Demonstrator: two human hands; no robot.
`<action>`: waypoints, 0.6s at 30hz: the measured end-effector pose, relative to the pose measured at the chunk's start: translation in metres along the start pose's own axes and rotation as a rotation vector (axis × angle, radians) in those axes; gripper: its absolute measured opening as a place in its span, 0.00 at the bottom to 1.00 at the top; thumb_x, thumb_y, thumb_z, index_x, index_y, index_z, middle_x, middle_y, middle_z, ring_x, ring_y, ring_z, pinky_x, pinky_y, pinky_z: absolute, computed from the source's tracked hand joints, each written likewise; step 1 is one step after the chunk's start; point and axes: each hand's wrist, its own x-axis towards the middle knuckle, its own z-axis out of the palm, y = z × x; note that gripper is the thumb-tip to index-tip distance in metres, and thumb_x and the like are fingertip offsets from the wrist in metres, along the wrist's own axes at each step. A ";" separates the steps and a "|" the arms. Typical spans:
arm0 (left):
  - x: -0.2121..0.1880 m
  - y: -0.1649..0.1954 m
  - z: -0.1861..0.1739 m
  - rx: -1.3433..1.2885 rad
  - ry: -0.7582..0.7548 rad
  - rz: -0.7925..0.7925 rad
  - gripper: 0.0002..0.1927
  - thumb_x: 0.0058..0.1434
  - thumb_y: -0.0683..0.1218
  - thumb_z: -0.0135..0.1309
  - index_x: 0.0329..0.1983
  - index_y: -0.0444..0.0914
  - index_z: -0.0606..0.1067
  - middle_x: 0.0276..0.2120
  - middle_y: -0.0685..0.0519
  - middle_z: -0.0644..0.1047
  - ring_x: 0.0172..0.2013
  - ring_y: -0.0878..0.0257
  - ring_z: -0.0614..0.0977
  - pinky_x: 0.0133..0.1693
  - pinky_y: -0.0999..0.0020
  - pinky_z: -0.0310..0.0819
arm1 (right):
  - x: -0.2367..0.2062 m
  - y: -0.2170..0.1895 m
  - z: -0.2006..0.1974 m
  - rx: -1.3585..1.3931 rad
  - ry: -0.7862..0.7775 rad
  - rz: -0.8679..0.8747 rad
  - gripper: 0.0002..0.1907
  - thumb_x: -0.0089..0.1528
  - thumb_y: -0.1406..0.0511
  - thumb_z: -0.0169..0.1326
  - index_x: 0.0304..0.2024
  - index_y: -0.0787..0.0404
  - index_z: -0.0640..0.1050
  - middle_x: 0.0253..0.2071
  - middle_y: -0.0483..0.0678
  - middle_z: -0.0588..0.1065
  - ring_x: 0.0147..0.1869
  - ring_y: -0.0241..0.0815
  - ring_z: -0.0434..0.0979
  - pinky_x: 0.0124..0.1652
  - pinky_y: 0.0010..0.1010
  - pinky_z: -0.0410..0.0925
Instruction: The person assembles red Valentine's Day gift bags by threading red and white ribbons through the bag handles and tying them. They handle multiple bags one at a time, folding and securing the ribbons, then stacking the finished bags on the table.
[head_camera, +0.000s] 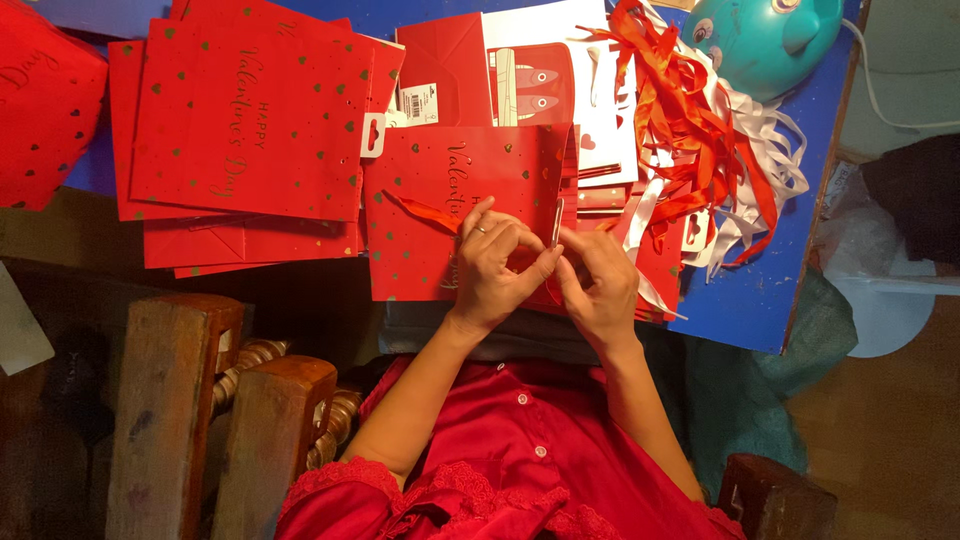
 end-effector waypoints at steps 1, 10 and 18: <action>0.000 0.000 0.000 0.000 -0.002 0.003 0.12 0.58 0.48 0.68 0.27 0.42 0.76 0.27 0.58 0.77 0.38 0.60 0.80 0.66 0.51 0.63 | -0.002 0.004 0.002 0.021 0.003 0.050 0.13 0.62 0.72 0.61 0.50 0.62 0.80 0.37 0.48 0.74 0.36 0.39 0.73 0.35 0.30 0.67; 0.001 0.003 -0.002 0.011 -0.003 0.004 0.12 0.58 0.48 0.68 0.26 0.42 0.75 0.26 0.59 0.77 0.38 0.60 0.79 0.68 0.50 0.60 | -0.006 0.018 -0.004 0.731 0.227 0.355 0.06 0.74 0.68 0.53 0.54 0.59 0.73 0.33 0.42 0.73 0.28 0.30 0.71 0.30 0.23 0.69; 0.000 0.002 -0.001 -0.011 -0.013 -0.005 0.11 0.58 0.47 0.67 0.27 0.42 0.75 0.27 0.59 0.78 0.37 0.61 0.80 0.68 0.49 0.59 | 0.005 -0.007 -0.005 0.137 -0.026 0.046 0.18 0.59 0.75 0.60 0.53 0.63 0.78 0.51 0.50 0.78 0.42 0.37 0.80 0.31 0.21 0.70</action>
